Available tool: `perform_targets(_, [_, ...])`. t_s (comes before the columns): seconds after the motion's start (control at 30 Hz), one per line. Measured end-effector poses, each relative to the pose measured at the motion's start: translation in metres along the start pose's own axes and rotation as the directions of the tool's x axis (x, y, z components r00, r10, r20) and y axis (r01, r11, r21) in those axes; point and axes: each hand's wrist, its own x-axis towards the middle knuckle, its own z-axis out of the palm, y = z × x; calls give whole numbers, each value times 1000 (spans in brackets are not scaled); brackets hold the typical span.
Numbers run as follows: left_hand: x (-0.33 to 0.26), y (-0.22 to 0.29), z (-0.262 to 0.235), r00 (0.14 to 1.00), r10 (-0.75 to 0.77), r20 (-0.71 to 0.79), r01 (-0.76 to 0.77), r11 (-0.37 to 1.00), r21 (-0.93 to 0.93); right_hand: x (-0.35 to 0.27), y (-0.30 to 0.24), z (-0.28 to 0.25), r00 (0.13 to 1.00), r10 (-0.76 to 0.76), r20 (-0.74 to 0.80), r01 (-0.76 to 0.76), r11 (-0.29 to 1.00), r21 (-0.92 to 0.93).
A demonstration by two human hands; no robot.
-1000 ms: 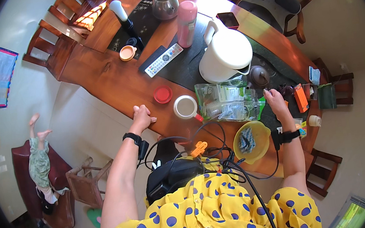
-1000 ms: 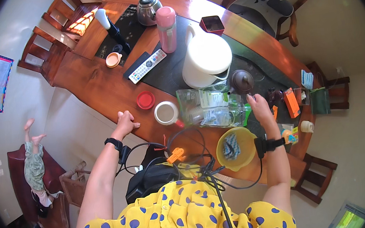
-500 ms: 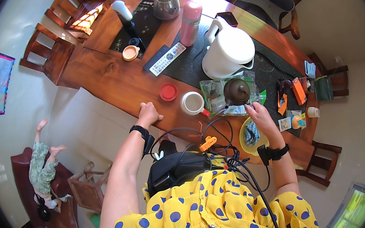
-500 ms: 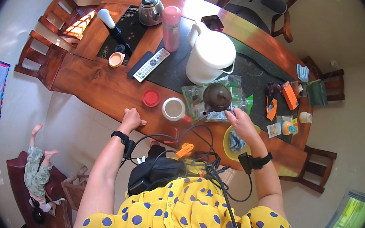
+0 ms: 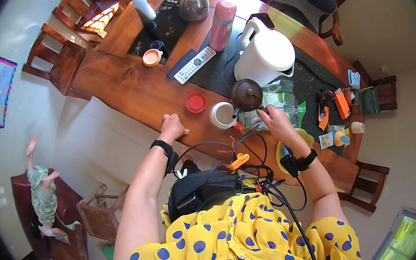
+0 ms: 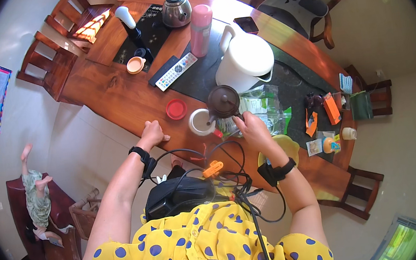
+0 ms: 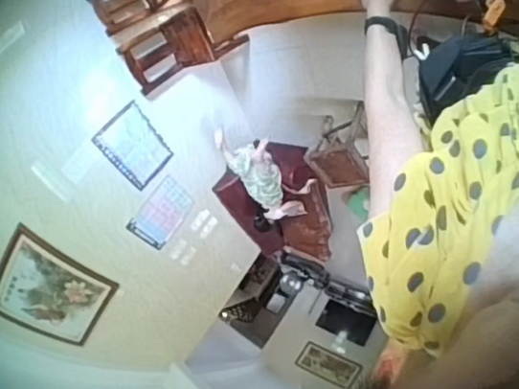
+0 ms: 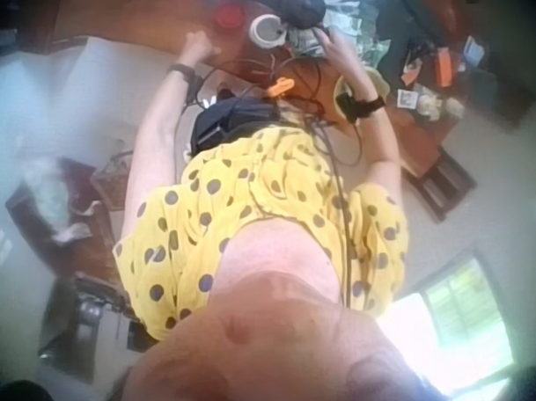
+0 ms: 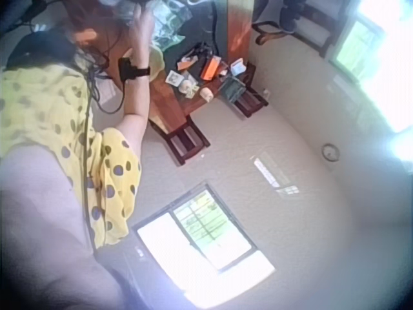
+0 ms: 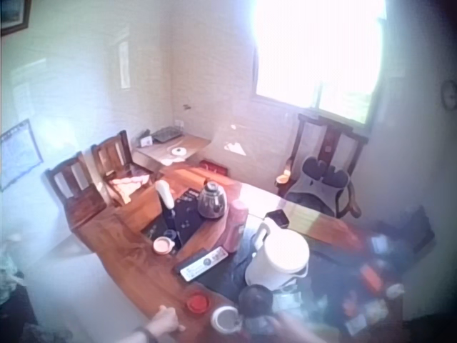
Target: The person picks up a mug and its lid, walks to an outdoor sink, rinses both the mug and lid under running water, and carries them back inside to place them on a table.
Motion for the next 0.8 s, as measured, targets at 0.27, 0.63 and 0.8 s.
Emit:
perform_targets(0.27, [-3, 8, -8, 993, -81, 80, 79, 996, 30, 12, -9, 11, 1000, -12, -2, 12, 999, -30])
perform_targets(0.63, [2, 0, 0, 995, -59, 75, 59, 998, -5, 21, -2, 19, 988, -93, -125, 73, 985, -155])
perform_targets(0.8, [-1, 5, -3, 994, -83, 64, 83, 997, 5, 19, -4, 18, 986, -105, -131, 82, 982, -168])
